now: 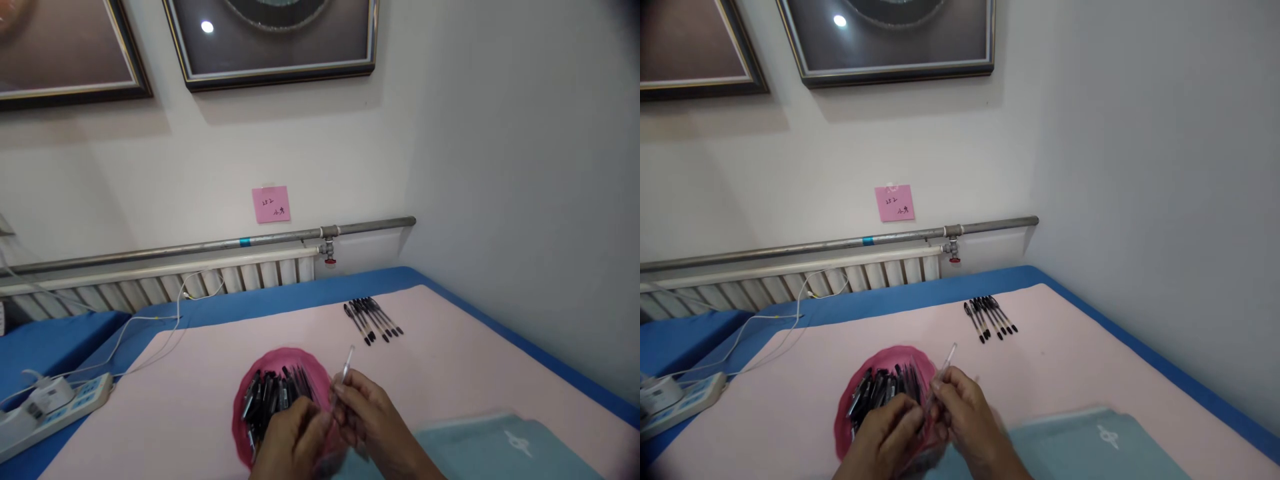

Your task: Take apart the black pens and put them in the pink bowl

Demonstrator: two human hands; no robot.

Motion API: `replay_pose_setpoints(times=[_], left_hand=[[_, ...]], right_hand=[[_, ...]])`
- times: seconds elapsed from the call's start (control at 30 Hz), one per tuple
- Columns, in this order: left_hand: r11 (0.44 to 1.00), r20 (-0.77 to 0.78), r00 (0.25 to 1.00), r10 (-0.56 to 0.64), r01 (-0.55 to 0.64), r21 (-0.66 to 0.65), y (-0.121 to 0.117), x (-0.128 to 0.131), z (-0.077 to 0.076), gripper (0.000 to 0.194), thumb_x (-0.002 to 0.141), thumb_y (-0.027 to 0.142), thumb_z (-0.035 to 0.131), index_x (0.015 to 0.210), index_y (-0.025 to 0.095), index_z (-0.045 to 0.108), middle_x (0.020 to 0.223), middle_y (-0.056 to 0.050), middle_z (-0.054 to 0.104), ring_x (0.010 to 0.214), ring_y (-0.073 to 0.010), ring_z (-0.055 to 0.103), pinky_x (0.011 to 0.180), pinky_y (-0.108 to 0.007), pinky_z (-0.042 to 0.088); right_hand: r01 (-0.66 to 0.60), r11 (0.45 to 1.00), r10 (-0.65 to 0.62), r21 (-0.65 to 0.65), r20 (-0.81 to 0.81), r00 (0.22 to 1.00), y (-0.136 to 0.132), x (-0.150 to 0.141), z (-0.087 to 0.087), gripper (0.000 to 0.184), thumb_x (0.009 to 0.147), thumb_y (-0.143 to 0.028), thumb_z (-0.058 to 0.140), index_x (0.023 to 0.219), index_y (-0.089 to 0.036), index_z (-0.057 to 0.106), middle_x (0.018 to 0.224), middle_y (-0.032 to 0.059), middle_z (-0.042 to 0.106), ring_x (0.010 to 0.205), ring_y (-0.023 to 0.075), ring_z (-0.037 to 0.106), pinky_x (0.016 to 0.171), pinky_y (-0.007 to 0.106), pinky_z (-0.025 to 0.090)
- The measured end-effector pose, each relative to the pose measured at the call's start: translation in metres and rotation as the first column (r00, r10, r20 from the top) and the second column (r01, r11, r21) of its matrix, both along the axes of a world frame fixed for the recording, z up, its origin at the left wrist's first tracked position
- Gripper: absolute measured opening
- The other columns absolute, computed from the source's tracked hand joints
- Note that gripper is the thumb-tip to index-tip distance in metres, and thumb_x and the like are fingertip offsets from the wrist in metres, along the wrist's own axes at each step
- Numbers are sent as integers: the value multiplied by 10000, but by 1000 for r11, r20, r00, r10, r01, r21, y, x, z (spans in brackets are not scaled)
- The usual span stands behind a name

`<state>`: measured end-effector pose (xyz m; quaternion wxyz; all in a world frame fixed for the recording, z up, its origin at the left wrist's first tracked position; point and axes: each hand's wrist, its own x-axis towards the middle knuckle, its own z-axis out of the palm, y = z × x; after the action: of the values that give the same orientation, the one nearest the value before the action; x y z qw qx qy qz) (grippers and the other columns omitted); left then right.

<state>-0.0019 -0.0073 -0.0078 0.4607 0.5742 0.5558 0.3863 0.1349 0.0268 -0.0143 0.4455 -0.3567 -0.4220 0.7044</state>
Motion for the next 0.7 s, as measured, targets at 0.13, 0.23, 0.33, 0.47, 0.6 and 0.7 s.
replay_pose_setpoints(times=[0.13, 0.23, 0.33, 0.47, 0.6, 0.7], left_hand=[[993, -138, 987, -76, 88, 82, 1, 0, 1, 230, 732, 397, 557, 674, 174, 557, 633, -1, 575, 579, -117, 456, 555, -214, 336], [981, 16, 981, -191, 191, -40, 0, -2, 2, 342, 781, 486, 458, 710, 169, 566, 606, -8, 551, 530, -112, 437, 500, -214, 316], [976, 103, 982, -159, 172, -135, 0, -4, -1, 440, 790, 564, 380, 691, 171, 551, 531, 5, 493, 457, -104, 388, 444, -220, 268], [998, -54, 997, -54, 55, 18, 2, -4, -1, 301, 708, 465, 577, 682, 166, 564, 622, 0, 545, 579, -115, 442, 536, -213, 315], [973, 69, 976, -209, 214, -84, 1, -7, 2, 350, 744, 490, 516, 731, 147, 582, 614, -1, 540, 533, -96, 426, 512, -210, 300], [947, 198, 959, -202, 243, -212, 0, -9, 3, 476, 765, 591, 391, 731, 151, 569, 512, 8, 500, 412, -88, 369, 434, -219, 250]], right_hand=[[-28, 1000, 28, 10, 13, 1000, 0, -1, -1, 274, 726, -416, 611, 666, -180, 483, 500, -56, 524, 405, 63, 434, 409, 184, 294], [-47, 999, 47, -7, -69, 997, -3, -1, 2, 240, 723, -385, 618, 698, -179, 497, 494, -61, 514, 402, 57, 421, 413, 180, 287], [-32, 999, 29, -24, -116, 993, -4, -1, 4, 234, 715, -390, 619, 757, -185, 514, 511, -63, 512, 413, 60, 423, 418, 181, 282], [-37, 999, 37, 11, -40, 999, -1, -1, -1, 240, 714, -399, 618, 710, -183, 512, 523, -53, 521, 425, 65, 430, 425, 186, 288], [-68, 998, 68, 3, -117, 991, -1, -2, -2, 222, 721, -380, 613, 732, -180, 517, 497, -55, 515, 408, 62, 418, 429, 190, 306], [-75, 997, 67, -36, -186, 980, -2, -3, 1, 222, 720, -369, 618, 801, -180, 536, 515, -51, 523, 430, 72, 448, 436, 191, 321]])
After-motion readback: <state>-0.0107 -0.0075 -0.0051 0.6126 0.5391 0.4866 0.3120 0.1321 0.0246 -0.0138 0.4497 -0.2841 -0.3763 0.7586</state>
